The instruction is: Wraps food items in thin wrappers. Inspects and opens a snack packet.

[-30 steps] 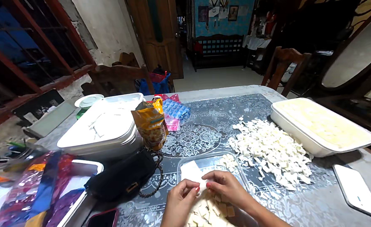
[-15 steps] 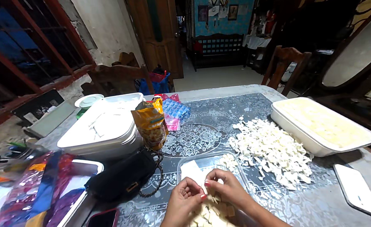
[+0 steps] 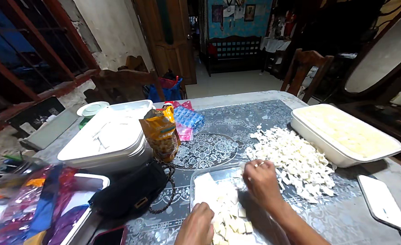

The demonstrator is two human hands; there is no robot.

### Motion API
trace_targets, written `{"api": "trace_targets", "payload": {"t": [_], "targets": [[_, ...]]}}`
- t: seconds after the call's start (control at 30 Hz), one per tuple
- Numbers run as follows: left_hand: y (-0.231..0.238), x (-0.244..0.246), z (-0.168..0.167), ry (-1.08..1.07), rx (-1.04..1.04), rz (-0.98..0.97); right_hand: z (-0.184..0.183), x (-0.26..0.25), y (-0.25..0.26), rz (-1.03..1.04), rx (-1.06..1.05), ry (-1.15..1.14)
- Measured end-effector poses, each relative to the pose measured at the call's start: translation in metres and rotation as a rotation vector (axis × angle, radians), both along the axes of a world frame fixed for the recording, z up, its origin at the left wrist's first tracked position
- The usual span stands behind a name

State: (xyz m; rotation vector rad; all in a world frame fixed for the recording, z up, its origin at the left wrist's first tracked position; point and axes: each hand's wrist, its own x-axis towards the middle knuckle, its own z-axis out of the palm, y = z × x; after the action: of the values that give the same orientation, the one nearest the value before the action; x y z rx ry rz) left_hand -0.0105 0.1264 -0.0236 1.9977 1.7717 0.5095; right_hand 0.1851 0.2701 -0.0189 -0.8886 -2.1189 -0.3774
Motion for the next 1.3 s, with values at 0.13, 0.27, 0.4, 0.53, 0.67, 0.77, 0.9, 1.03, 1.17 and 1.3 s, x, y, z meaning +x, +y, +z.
{"api": "trace_targets", "payload": {"t": [0.13,0.27,0.4,0.53,0.67,0.77,0.9,1.03,1.17,1.3], "targets": [[-0.001,0.006,-0.006,0.081,0.081,0.022,0.014,0.017,0.010,-0.039,-0.487,-0.129],[0.001,0.002,-0.009,0.027,0.142,0.022,0.014,0.010,0.007,0.282,-1.002,-0.349],[0.006,-0.010,-0.002,-0.168,-0.052,0.083,0.012,-0.001,0.001,0.271,-1.182,-0.474],[0.011,-0.015,-0.004,-0.481,0.004,0.276,0.013,0.000,0.000,0.304,-1.269,-0.238],[0.014,-0.007,-0.012,-0.816,0.061,0.330,0.007,-0.006,-0.014,0.556,-1.353,0.243],[0.012,0.004,-0.015,-0.880,0.054,0.321,0.003,-0.013,-0.028,0.590,-1.366,0.249],[0.010,0.013,-0.010,-0.940,0.043,0.378,-0.005,-0.016,-0.033,0.597,-1.189,0.228],[0.009,0.010,-0.007,-0.954,0.100,0.335,0.004,-0.014,-0.028,0.655,-1.403,0.505],[0.011,0.008,-0.014,-0.954,0.151,0.259,0.000,-0.017,-0.034,0.659,-1.287,0.446],[0.013,0.003,-0.009,-1.106,-0.006,0.303,-0.017,-0.021,-0.039,0.703,-0.800,0.113]]}}
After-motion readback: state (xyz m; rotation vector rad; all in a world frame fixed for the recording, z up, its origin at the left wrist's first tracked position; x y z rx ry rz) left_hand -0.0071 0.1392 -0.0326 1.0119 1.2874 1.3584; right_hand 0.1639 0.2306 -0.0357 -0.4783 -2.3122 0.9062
